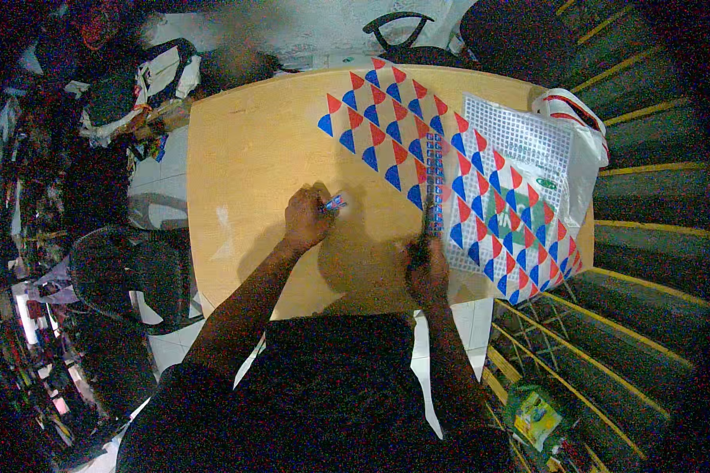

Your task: The person positions small labels on a heat press plate, uses shears to cut a strip of different labels into individual pieces, and places them back onto the press for heat transfer.

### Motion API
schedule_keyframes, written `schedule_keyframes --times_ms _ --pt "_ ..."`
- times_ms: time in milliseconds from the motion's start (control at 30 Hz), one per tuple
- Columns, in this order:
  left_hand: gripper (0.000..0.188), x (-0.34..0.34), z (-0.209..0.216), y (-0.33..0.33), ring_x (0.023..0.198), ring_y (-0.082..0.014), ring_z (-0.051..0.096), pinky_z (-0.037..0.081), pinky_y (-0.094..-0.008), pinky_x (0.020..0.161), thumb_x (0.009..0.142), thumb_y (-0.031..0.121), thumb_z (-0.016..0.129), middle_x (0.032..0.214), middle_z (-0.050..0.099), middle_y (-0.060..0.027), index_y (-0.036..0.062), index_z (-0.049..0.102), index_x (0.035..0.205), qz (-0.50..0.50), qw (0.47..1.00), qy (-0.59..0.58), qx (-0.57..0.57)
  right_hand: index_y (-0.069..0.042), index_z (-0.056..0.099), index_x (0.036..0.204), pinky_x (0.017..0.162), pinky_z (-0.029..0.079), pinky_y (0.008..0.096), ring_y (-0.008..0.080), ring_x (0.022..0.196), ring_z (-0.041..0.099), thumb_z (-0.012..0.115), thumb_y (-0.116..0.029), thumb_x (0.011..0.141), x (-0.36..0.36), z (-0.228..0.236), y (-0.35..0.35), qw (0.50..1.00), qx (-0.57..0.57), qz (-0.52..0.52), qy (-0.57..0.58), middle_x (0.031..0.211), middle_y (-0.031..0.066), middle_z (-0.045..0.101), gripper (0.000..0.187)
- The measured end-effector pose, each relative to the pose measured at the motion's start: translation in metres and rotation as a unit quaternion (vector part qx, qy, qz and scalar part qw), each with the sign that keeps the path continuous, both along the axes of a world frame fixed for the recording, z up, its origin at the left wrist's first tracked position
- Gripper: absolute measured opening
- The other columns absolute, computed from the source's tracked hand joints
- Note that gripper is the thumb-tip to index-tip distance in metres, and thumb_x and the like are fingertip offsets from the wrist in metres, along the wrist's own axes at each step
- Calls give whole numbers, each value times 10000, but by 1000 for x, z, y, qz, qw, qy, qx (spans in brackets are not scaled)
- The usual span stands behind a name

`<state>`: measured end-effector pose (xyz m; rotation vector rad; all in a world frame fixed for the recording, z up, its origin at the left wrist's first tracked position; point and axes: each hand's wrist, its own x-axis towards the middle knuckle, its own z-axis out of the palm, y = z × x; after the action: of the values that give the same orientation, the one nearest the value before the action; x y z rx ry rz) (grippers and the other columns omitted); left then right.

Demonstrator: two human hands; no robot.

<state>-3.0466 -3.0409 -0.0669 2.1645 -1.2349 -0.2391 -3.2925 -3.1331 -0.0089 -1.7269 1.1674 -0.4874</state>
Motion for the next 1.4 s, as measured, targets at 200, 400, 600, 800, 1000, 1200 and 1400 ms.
schedule_keyframes --times_ms 200,400,600,800,1000,1200,1400 --pt "159 4 31 34 738 -116 562 444 -297 631 828 208 680 817 610 2 91 630 922 104 830 547 -24 -60 549 927 628 465 378 243 685 584 722 -271 799 33 12 36 988 -20 154 -2 751 94 591 301" --pt "115 16 76 61 770 -84 598 499 -229 676 874 55 595 871 637 7 87 627 980 214 688 674 -162 -57 499 1003 685 441 272 152 745 542 583 -277 903 28 -11 52 945 225 237 9 842 49 563 256" --pt "184 24 99 66 827 -136 631 535 -292 760 861 3 581 936 651 -56 24 581 1043 212 718 608 -264 -65 476 1124 702 431 233 106 824 512 390 -358 989 10 -23 76 924 159 348 -4 972 45 524 333" --pt "208 16 105 61 838 -144 635 549 -315 774 847 -36 563 949 652 -89 -6 559 1053 195 726 608 -255 -69 492 1088 691 429 245 111 784 510 504 -315 943 38 10 80 896 336 290 -10 881 49 517 285" --pt "188 13 91 61 826 -132 633 545 -296 764 855 -29 559 939 648 -70 1 554 1041 183 734 601 -256 -59 492 1026 683 445 313 181 743 532 604 -326 881 59 47 77 897 343 279 27 817 68 517 324" --pt "168 9 95 60 823 -123 632 535 -278 758 866 -14 561 934 650 -67 5 554 1032 184 737 598 -257 -56 485 1013 720 453 361 227 807 565 640 -343 858 54 30 79 914 280 294 5 870 88 551 361" --pt "171 7 96 58 827 -125 633 534 -274 758 869 -14 560 936 650 -72 -6 552 1039 179 732 604 -260 -50 485 1015 719 458 345 220 779 575 661 -311 850 50 23 79 911 306 276 27 855 83 569 355"
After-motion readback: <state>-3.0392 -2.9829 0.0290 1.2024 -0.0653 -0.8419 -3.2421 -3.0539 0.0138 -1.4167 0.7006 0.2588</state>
